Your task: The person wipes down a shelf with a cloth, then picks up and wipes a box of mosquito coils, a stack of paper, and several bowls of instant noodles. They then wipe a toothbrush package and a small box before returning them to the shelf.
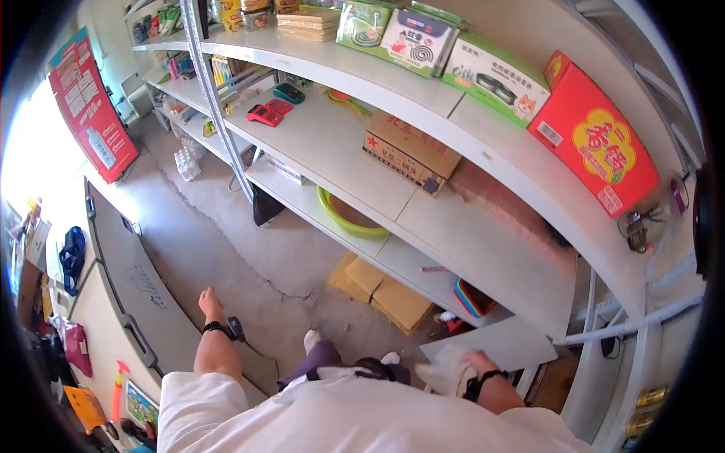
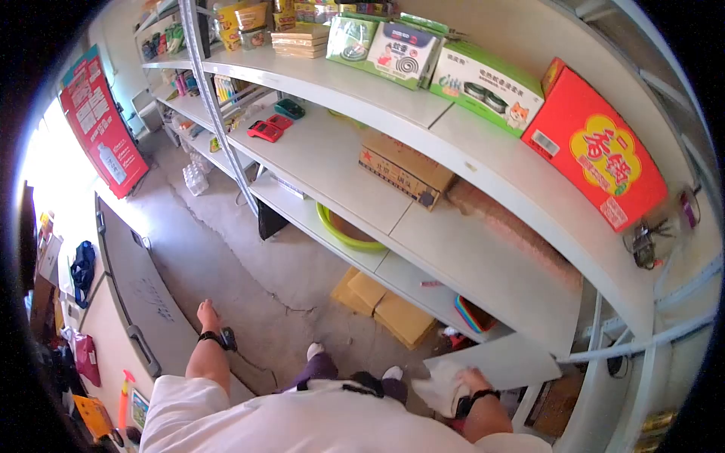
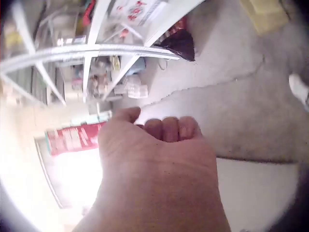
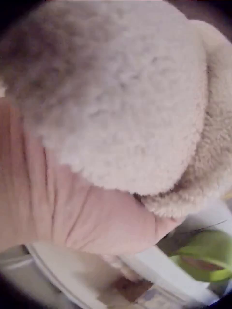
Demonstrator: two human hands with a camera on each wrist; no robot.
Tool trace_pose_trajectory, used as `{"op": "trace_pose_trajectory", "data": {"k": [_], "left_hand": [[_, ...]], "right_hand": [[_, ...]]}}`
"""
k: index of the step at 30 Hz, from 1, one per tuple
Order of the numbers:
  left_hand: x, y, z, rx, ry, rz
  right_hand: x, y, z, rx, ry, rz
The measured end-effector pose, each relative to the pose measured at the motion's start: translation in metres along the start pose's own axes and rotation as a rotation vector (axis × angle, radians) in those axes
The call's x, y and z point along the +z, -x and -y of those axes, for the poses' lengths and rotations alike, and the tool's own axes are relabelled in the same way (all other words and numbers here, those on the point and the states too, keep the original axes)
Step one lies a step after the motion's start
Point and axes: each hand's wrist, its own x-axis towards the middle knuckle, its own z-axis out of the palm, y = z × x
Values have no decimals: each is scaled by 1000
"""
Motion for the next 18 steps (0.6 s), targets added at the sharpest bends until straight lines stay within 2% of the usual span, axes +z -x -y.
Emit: {"op": "trace_pose_trajectory", "data": {"k": [2, 3, 4, 6, 8, 10, 11, 12, 13, 14, 16, 18], "left_hand": [[17, 34, -37, -351, 456, 123], [23, 40, -34, -371, 554, 179], [34, 41, -26, -391, 658, 235], [64, 57, -28, -438, 859, 378], [107, 80, -48, -491, 982, 515], [156, 97, -75, -554, 1044, 683], [181, 104, -92, -589, 1070, 798], [206, 121, -122, -643, 1117, 831], [229, 137, -152, -643, 1146, 921], [252, 149, -177, -657, 1234, 1070], [289, 168, -221, -799, 1427, 1448], [311, 196, -267, -703, 1513, 1688]], "right_hand": [[-4, 2, 7, 105, -557, -102], [-11, 60, 80, 189, -647, -100], [-17, 54, 75, 155, -566, -211], [-23, 34, 80, -31, -908, -117], [-33, 16, 96, -107, -1064, -147], [-26, 55, 177, -316, -1330, -297], [-34, 35, 174, -346, -1358, -247], [-40, 16, 173, -378, -1389, -196], [-44, 22, 196, -451, -1441, -148], [-46, 36, 225, -530, -1496, -99], [-44, 54, 262, -634, -1589, -120], [-41, 72, 292, -726, -1677, -139]]}}
